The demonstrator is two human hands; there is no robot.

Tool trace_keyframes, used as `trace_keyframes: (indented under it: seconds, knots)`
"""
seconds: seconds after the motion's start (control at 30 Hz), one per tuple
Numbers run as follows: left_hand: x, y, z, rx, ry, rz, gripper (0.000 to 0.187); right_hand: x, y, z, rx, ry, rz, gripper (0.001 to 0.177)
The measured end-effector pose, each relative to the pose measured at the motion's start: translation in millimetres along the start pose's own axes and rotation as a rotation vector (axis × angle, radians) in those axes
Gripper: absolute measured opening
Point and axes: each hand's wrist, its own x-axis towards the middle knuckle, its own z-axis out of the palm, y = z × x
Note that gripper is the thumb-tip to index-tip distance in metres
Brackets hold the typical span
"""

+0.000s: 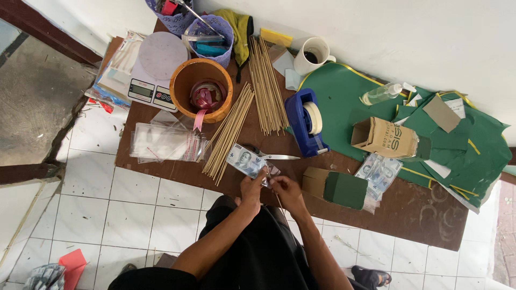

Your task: The person places currency bills into small plastic bags, then secures the bags onto wooden sticks using adhesive tape.

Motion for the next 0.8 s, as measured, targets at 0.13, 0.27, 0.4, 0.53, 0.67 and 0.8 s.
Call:
trace_keyframes:
  seconds: [0.13,0.27,0.4,0.53,0.67,0.8]
  knots:
    - [-17,8,-8,-0.006,0.053,-0.02,0.044,-4,4,3,-0.005,0.046,-0.023,0.019]
    - [3,3,5,0.094,0.023,0.105,0.044,-10,-1,5,0.019,0.073,-0.019,0.02]
    - [12,-7,5,0.1,0.014,0.145,0.034,-8,1,4,0.001,0.08,-0.007,0.021]
    - [-30,35,-2,0.143,0.014,0.078,0.043,-6,-2,5,0.006,0.098,-0.009,0.022]
    - [10,-2,-28,0.141,-0.078,0.031,0.053,-5,2,3,-0.085,0.098,-0.015,0.023]
    - [17,12,-12,-0.11,-0.103,0.079,0.053,-5,12,3,-0.045,0.119,0.001,0.024]
